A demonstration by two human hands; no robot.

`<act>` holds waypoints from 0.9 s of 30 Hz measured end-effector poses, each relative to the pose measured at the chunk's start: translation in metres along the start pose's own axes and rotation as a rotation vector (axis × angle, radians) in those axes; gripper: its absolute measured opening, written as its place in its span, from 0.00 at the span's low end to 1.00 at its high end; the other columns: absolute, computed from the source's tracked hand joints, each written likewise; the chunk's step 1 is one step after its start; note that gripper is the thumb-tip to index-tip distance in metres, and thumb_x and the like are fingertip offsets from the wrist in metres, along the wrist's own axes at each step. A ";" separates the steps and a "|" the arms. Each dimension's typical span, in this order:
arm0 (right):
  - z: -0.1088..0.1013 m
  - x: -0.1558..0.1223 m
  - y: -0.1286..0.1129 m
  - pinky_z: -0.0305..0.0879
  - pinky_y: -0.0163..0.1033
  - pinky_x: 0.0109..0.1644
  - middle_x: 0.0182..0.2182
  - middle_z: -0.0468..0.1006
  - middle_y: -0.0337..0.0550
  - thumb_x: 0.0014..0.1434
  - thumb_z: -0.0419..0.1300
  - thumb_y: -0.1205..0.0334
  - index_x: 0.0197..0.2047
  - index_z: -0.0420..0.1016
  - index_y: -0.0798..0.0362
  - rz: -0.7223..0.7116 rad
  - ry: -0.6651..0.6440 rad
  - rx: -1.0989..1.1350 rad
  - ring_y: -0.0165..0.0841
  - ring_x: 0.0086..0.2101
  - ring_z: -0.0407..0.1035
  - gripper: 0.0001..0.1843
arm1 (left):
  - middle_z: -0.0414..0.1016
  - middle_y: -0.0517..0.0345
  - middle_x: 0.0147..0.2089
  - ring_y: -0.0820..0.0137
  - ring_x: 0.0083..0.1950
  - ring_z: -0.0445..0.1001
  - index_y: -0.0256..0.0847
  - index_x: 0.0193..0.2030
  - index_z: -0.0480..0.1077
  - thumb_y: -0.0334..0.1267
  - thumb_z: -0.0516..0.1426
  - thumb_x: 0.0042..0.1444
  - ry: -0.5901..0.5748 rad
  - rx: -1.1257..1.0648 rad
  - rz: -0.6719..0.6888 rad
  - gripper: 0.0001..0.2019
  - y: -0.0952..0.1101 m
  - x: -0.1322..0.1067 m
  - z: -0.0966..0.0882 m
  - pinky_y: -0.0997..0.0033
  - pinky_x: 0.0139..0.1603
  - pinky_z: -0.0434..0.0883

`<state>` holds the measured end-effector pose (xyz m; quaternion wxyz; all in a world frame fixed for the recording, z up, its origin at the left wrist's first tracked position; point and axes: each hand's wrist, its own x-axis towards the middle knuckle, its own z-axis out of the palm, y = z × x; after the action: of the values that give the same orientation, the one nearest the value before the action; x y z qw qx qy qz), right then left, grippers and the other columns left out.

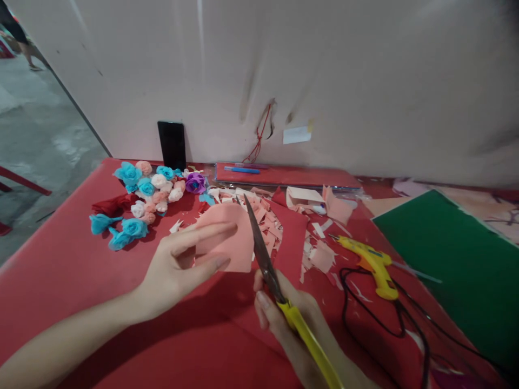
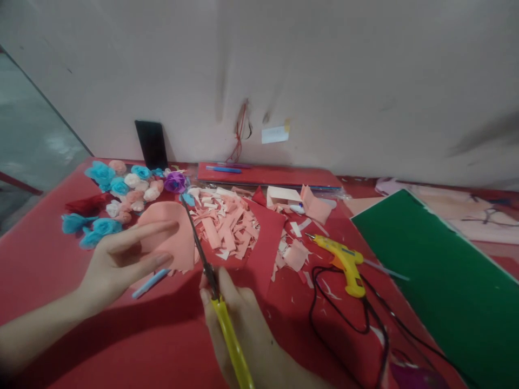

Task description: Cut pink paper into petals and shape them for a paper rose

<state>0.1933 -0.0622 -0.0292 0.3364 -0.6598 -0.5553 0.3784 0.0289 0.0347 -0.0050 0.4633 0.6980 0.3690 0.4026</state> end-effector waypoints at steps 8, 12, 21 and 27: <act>-0.002 0.000 -0.003 0.60 0.30 0.22 0.17 0.65 0.38 0.60 0.47 0.52 0.31 0.65 0.51 -0.017 -0.014 -0.015 0.28 0.18 0.62 0.13 | 0.76 0.59 0.45 0.64 0.46 0.74 0.47 0.43 0.73 0.30 0.59 0.46 -0.030 -0.035 0.026 0.16 -0.001 0.004 -0.004 0.76 0.39 0.75; -0.003 0.001 0.002 0.58 0.32 0.20 0.16 0.65 0.39 0.59 0.48 0.52 0.30 0.66 0.51 -0.047 -0.024 0.007 0.28 0.17 0.60 0.14 | 0.76 0.59 0.44 0.63 0.43 0.75 0.47 0.42 0.73 0.31 0.60 0.46 -0.044 -0.004 0.004 0.15 0.001 0.006 -0.007 0.78 0.30 0.76; -0.006 0.000 0.000 0.58 0.32 0.19 0.16 0.66 0.39 0.58 0.50 0.54 0.36 0.68 0.51 -0.050 -0.066 -0.004 0.29 0.17 0.61 0.11 | 0.77 0.57 0.43 0.63 0.42 0.76 0.47 0.41 0.74 0.33 0.61 0.44 -0.117 0.020 -0.013 0.14 -0.003 0.016 -0.019 0.76 0.34 0.76; -0.005 0.000 0.000 0.58 0.32 0.18 0.14 0.66 0.38 0.58 0.50 0.53 0.34 0.68 0.51 -0.027 -0.080 0.051 0.29 0.15 0.62 0.11 | 0.76 0.58 0.45 0.62 0.46 0.74 0.48 0.42 0.74 0.34 0.61 0.45 -0.177 0.016 -0.034 0.15 -0.009 0.020 -0.027 0.76 0.37 0.75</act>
<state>0.1974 -0.0621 -0.0269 0.3357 -0.6278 -0.5671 0.4142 0.0115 0.0648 -0.0019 0.4955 0.7280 0.3417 0.3283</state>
